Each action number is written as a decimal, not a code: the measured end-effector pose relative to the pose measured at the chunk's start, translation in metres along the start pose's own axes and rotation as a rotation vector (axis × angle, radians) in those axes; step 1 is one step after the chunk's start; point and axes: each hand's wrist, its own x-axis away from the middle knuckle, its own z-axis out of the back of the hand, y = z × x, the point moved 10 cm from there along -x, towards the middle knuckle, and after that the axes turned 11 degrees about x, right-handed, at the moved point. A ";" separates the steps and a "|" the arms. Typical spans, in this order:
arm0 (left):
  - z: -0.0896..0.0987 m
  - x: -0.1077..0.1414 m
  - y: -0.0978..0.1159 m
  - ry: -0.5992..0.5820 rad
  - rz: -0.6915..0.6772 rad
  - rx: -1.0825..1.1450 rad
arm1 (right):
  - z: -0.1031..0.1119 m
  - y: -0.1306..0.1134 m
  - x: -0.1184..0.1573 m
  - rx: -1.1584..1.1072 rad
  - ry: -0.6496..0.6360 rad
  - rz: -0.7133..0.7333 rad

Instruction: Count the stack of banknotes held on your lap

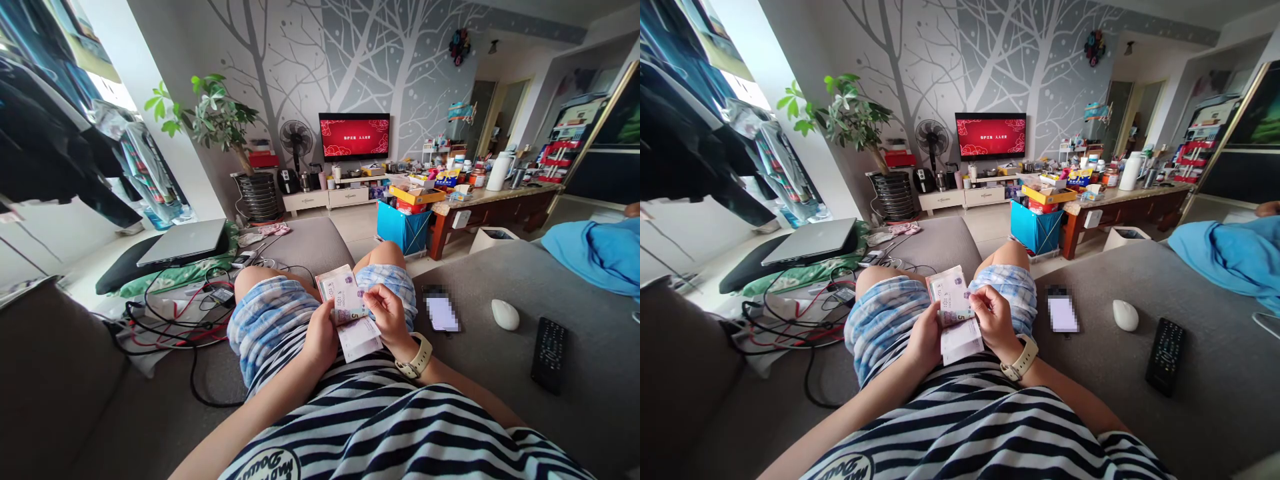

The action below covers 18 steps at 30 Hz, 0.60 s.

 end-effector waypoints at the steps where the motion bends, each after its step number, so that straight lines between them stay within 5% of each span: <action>1: 0.001 0.000 0.001 0.002 -0.010 -0.003 | -0.001 -0.001 0.000 -0.001 -0.008 0.005; 18: -0.003 0.002 0.002 -0.034 -0.025 -0.043 | -0.005 -0.009 0.006 -0.057 -0.064 0.014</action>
